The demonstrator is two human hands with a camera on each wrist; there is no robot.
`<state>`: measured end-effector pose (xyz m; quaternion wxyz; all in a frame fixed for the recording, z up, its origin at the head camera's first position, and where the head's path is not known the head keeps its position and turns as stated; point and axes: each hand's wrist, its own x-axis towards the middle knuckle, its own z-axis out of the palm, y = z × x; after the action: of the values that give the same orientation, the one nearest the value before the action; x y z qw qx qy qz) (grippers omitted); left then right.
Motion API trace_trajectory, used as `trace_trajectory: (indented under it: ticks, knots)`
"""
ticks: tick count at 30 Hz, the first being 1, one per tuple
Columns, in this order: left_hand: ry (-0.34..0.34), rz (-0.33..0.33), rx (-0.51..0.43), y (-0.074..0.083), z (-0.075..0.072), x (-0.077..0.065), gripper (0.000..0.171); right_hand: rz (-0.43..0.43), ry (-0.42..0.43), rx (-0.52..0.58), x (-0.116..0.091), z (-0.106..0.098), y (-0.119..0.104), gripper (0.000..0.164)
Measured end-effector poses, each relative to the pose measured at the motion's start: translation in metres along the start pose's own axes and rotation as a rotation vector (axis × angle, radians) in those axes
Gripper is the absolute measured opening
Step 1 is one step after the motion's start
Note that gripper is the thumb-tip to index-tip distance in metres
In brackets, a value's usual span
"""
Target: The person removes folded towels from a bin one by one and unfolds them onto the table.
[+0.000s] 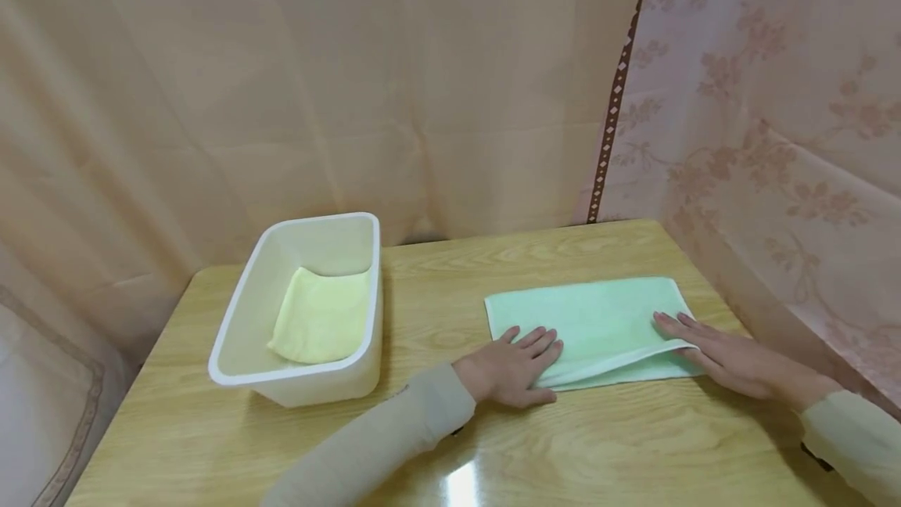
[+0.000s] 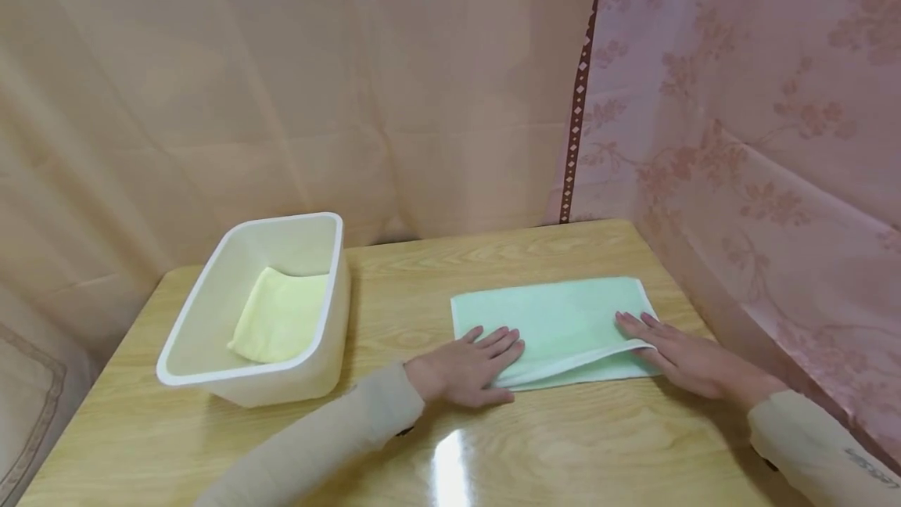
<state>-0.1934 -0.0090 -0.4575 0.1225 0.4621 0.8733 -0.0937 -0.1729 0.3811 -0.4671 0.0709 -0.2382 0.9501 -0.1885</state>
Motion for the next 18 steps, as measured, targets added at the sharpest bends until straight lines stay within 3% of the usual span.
trace_trajectory:
  ticks: [7,18]
  knots:
    - [0.088,-0.012,-0.019,0.0,-0.001,0.005,0.08,0.029,-0.002,0.033,0.001,-0.004,0.002,0.056]
    - [0.083,0.003,0.026,0.005,0.001,0.005,0.059,0.044,-0.027,0.012,0.001,-0.012,0.001,0.057]
